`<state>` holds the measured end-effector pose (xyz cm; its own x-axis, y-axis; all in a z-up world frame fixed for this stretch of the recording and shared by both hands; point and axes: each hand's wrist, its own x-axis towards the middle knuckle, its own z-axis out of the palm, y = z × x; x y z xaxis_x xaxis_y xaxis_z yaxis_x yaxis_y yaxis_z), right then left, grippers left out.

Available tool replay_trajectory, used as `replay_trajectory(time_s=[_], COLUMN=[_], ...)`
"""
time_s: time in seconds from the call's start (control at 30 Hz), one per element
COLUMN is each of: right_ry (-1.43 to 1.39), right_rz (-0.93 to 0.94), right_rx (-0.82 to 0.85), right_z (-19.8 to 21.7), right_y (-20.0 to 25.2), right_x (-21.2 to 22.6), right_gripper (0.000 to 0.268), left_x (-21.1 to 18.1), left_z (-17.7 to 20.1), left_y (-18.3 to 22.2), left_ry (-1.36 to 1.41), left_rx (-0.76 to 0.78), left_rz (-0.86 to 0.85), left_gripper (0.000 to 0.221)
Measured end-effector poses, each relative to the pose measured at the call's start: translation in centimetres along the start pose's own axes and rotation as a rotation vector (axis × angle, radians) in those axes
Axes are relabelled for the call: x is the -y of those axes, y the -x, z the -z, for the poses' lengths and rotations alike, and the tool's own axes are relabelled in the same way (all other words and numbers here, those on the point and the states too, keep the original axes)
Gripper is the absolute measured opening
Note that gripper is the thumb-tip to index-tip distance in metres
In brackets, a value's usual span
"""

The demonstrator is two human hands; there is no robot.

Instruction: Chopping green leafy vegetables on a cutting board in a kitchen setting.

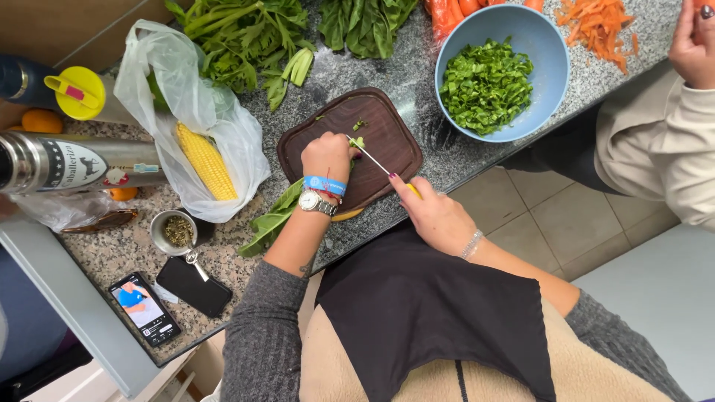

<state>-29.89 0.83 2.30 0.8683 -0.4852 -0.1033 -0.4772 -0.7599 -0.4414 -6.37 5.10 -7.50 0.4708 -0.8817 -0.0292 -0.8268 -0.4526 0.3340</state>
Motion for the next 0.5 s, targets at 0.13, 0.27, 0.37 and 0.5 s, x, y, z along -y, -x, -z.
replay_trajectory(time_s=[0.13, 0.27, 0.37, 0.5], right_ry=[0.011, 0.041, 0.023, -0.035], right_rz=[0.019, 0.018, 0.018, 0.018], right_rx=[0.035, 0.072, 0.045, 0.0], right_z=[-0.5, -2.4, -3.4, -3.2], right_y=[-0.7, -1.8, -1.7, -0.9], right_x=[0.2, -0.5, -0.8, -1.5], right_gripper=[0.052, 0.061, 0.061, 0.052], left_x=[0.4, 0.5, 0.3, 0.1], left_z=[-0.6, -1.5, -1.9, -2.1], left_y=[-0.5, -1.2, -0.3, 1.5], left_ry=[-0.033, -0.066, -0.079, -0.068], left_rx=[0.035, 0.059, 0.067, -0.058], left_rz=[-0.036, -0.109, -0.127, -0.15], left_gripper=[0.027, 0.02, 0.017, 0.015])
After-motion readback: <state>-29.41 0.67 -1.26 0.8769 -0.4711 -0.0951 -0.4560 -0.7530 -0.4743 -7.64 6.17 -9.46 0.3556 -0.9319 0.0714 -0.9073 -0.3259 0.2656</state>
